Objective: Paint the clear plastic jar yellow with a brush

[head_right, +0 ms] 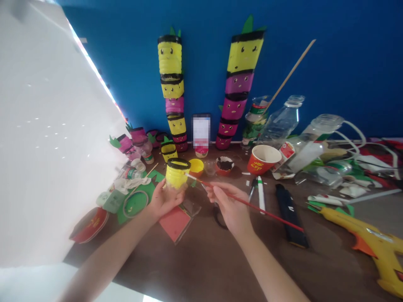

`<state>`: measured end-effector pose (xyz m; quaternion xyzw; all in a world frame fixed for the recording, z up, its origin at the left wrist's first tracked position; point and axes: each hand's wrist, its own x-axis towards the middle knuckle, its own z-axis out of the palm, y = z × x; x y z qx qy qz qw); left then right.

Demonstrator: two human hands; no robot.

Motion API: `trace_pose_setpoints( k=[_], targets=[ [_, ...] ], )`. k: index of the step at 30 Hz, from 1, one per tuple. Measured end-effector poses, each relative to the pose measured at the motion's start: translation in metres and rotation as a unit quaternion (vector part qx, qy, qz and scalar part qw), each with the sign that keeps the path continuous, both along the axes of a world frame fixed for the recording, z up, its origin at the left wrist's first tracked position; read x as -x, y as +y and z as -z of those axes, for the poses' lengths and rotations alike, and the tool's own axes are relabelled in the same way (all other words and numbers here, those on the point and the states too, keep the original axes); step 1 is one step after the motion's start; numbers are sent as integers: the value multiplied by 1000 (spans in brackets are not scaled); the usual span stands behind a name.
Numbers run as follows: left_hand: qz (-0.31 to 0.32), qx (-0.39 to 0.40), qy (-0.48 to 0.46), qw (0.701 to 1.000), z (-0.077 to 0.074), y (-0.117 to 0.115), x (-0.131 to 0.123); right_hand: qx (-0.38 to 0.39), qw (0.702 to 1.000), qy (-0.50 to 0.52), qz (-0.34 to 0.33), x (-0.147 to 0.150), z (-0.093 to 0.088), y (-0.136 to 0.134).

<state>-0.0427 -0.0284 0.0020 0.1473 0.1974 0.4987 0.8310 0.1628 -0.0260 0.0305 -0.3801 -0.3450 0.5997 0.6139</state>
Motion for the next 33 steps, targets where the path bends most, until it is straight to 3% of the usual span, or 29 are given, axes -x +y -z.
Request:
trace_pose_setpoints(
  k=[23,33],
  targets=[
    [9,83,-76,994,-8,0,2,-25,1000,-18,-3,-4,3,5],
    [13,59,-96,994,-8,-1,2,-47,999,-11,-4,-9,-6,6]
  ],
)
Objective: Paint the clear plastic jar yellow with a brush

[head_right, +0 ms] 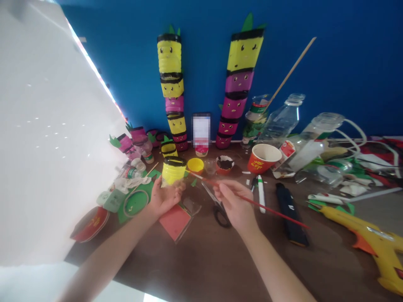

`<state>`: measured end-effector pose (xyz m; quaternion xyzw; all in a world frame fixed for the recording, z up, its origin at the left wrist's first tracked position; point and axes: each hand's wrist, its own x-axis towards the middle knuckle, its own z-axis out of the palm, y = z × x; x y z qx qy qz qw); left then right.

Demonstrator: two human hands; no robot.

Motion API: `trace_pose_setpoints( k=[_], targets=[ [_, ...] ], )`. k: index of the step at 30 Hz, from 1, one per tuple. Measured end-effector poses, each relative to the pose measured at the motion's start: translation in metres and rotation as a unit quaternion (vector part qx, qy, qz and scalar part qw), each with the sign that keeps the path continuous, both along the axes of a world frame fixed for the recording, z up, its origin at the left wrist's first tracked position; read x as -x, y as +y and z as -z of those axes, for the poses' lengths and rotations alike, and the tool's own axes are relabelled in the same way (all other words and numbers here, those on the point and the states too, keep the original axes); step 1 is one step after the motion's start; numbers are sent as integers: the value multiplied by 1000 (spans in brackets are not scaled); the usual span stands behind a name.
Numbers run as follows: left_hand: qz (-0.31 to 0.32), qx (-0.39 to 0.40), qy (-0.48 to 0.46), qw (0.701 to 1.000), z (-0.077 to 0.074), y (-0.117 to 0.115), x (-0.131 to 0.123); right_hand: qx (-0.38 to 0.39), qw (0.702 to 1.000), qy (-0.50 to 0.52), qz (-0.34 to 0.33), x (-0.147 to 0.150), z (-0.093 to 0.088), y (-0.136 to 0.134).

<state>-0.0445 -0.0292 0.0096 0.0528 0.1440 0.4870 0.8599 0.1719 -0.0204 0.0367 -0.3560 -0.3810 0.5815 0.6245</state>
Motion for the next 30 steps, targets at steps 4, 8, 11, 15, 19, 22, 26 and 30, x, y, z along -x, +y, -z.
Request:
trace_pose_setpoints(
  k=[4,8,11,15,19,22,26,30],
  targets=[
    [2,-28,29,999,4,1,-1,-17,998,-57,-22,4,2,-6],
    [2,-45,65,997,6,1,-2,-34,995,-94,-24,7,6,-8],
    [-4,-43,88,995,7,1,-2,-41,993,-111,-24,6,10,-7],
    [-3,-38,94,995,8,1,-2,-46,990,-129,-19,4,16,-5],
    [-3,-28,82,996,5,1,-3,-44,991,-130,-7,2,20,-3],
    [-3,-16,67,998,3,0,-3,-45,990,-133,-4,1,21,-2],
    [3,2,51,999,3,0,-1,-45,990,-137,-4,0,22,-1],
    [8,26,38,999,2,0,0,-33,991,-130,-2,-2,26,2]
  ],
)
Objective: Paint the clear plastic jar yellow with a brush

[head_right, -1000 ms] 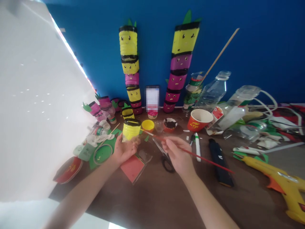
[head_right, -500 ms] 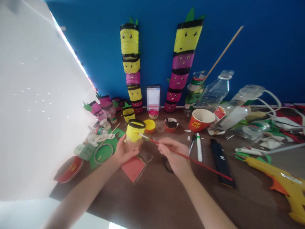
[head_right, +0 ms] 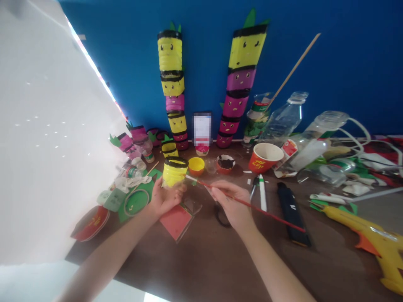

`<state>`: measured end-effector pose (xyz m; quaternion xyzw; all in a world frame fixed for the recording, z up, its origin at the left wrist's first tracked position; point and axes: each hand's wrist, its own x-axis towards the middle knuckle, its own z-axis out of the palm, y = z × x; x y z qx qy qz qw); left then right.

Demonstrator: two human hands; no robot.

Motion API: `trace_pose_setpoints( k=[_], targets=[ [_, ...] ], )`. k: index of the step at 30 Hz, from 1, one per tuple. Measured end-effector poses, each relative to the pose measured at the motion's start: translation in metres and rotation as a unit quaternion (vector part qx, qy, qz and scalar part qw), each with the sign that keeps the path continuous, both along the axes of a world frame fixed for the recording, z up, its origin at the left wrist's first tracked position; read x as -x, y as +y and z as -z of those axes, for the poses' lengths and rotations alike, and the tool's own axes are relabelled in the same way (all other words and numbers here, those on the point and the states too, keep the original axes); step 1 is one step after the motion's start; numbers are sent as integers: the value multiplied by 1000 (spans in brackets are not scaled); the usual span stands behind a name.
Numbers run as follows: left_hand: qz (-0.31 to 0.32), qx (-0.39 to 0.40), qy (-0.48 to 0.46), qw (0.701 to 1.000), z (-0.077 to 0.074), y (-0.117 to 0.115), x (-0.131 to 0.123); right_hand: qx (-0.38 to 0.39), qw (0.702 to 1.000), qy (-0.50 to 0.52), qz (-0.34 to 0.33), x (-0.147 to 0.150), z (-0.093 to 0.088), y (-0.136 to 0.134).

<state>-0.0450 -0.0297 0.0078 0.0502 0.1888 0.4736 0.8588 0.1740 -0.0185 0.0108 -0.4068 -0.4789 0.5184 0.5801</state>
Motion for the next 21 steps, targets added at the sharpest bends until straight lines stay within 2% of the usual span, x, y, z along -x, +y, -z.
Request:
trace_pose_setpoints(
  k=[5,10,13,16,21],
  targets=[
    [-9,-11,-14,1000,-2,-1,1,17,999,27,14,-4,0,4],
    [-36,-58,22,997,4,0,-1,9,996,90,17,-2,-21,-1],
    [-38,-83,43,995,8,0,-2,-1,997,82,-1,4,-30,-8],
    [-36,-96,55,993,8,0,-3,-20,998,55,-21,8,-27,-11],
    [-25,-75,65,995,7,0,-3,-27,999,7,-18,5,-11,-7]
  ],
)
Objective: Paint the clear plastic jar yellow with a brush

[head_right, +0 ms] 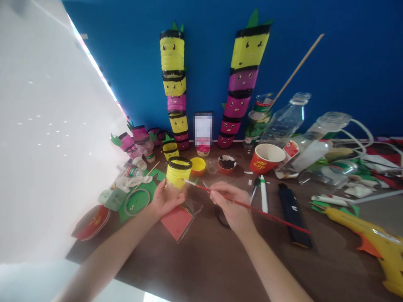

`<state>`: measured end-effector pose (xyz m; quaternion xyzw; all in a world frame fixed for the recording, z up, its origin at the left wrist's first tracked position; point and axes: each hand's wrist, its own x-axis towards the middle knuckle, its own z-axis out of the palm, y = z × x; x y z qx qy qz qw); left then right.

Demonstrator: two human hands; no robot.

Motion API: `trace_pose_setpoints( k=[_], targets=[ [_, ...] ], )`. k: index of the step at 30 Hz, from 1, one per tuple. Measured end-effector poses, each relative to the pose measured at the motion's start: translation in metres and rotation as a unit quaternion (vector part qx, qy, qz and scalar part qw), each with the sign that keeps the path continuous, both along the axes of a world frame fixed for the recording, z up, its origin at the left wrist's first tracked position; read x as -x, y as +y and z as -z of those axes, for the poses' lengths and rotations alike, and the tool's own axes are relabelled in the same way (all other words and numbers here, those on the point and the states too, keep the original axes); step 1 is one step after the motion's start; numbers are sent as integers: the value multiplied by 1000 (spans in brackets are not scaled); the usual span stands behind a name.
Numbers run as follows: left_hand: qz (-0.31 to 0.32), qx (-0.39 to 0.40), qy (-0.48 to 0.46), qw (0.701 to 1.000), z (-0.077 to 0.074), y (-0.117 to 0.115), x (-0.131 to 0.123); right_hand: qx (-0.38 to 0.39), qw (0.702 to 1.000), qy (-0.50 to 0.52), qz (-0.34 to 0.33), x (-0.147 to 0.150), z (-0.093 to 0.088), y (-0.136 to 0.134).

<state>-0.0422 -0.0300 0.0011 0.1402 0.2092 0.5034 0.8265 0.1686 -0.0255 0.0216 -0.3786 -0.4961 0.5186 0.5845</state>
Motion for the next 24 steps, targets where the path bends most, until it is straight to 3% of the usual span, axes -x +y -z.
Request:
trace_pose_setpoints(
  k=[8,13,17,24],
  targets=[
    [8,26,-45,999,-6,-1,2,24,999,5,21,-9,11,10],
    [-23,24,-42,999,-6,-1,1,17,999,36,32,-10,1,9],
    [-47,12,-21,999,0,0,-1,-3,1000,29,1,-4,-6,2],
    [-38,11,-22,999,0,0,-1,-13,999,-32,-3,-5,10,3]
  ],
)
